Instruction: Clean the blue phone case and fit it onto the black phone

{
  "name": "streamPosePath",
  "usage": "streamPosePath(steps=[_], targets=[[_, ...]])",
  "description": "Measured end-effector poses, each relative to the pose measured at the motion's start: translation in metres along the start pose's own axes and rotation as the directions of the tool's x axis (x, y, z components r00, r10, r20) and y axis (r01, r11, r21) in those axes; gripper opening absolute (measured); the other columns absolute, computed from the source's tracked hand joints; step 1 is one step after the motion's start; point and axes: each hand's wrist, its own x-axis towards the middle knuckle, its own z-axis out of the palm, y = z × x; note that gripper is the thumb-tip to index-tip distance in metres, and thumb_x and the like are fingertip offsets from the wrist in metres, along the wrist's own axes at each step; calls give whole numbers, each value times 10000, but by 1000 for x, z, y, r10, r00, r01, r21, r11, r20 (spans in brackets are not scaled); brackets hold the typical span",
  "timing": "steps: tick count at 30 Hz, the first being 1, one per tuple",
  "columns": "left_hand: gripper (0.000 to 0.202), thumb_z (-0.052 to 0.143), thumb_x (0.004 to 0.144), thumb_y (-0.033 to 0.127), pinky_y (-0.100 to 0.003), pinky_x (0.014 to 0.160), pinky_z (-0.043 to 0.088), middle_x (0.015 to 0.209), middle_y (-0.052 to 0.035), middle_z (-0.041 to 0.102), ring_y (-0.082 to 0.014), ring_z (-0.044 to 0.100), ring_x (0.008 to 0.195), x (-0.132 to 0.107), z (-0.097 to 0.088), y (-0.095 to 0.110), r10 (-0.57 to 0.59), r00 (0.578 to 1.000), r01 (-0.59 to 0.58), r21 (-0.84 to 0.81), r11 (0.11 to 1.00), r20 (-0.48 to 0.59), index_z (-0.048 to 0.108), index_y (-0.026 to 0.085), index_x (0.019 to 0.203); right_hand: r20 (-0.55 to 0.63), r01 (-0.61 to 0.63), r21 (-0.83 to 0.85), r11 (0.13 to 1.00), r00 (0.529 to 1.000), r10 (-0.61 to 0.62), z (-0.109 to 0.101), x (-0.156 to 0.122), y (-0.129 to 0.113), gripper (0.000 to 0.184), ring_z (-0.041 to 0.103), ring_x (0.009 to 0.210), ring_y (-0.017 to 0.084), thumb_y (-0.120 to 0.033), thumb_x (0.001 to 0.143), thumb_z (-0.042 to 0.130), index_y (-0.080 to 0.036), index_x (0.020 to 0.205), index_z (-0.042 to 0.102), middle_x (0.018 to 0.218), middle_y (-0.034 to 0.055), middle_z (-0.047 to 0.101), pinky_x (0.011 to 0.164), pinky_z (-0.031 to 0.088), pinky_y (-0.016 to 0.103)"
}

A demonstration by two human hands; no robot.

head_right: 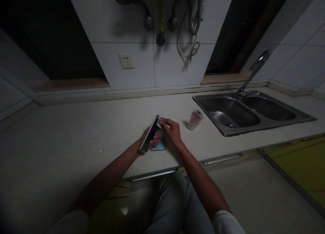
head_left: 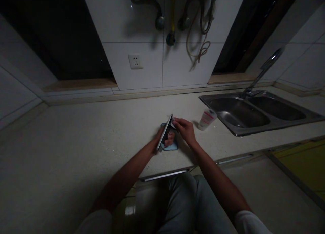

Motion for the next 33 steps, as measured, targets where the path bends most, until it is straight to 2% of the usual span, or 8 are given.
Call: streamPosePath(steps=[3,7,14,20,23,26,29,33], targets=[[473,369,971,544,-234,330,235,402,-15,383,-146,354,330,-5,6,1,-24,998,24,0,1000,54,509,212,665,-7,-147,208,967,988,151,1,6,6,363,710,757,225,-505,623,859,-202,791,751,843,50,776,663,580,343],[357,354,1004,381,-227,349,201,517,2,464,-95,272,306,-9,19,-2,54,999,-54,-82,995,2,600,182,839,76,-308,347,886,951,301,1,9,12,469,529,467,119,-545,518,900,-197,750,689,610,-20,658,384,393,227],[392,310,1006,389,-258,409,277,614,-18,535,-85,264,323,-3,19,-5,91,993,-104,-185,977,-80,635,181,937,80,-343,325,881,939,336,2,7,13,494,593,623,155,-582,548,882,-188,797,719,717,5,687,560,506,287],[617,332,940,683,-262,428,376,709,-99,655,-140,480,426,-1,24,5,123,984,-150,-236,960,-128,650,155,969,-34,-269,309,912,955,293,3,10,22,450,539,625,138,-597,618,816,-193,755,674,681,-16,641,587,442,265],[737,358,894,769,-331,542,509,848,-176,718,-239,673,625,-8,37,10,209,962,-243,-202,949,-176,663,115,1043,-134,-256,319,913,941,311,0,12,26,421,541,639,147,-585,653,785,-200,774,664,695,-15,640,595,435,273],[541,530,919,596,-410,710,572,919,-181,741,-283,734,772,-11,48,9,240,934,-286,-151,946,-265,657,109,1118,-248,-232,314,921,916,316,-3,13,28,412,542,656,149,-572,644,779,-200,767,651,692,-18,629,619,440,277],[331,670,878,387,-409,711,581,894,-148,750,-276,741,746,-9,51,4,272,879,-292,9,956,-391,661,132,1088,-327,-194,240,951,907,267,-3,13,28,404,539,658,151,-582,674,749,-197,737,640,671,-13,619,626,440,279],[279,709,842,387,-346,641,553,800,-115,739,-230,701,640,-4,45,0,417,769,-366,201,909,-485,686,137,963,-340,-169,189,967,913,226,-1,10,28,417,546,639,156,-604,704,728,-198,733,639,655,-8,623,594,432,281]])
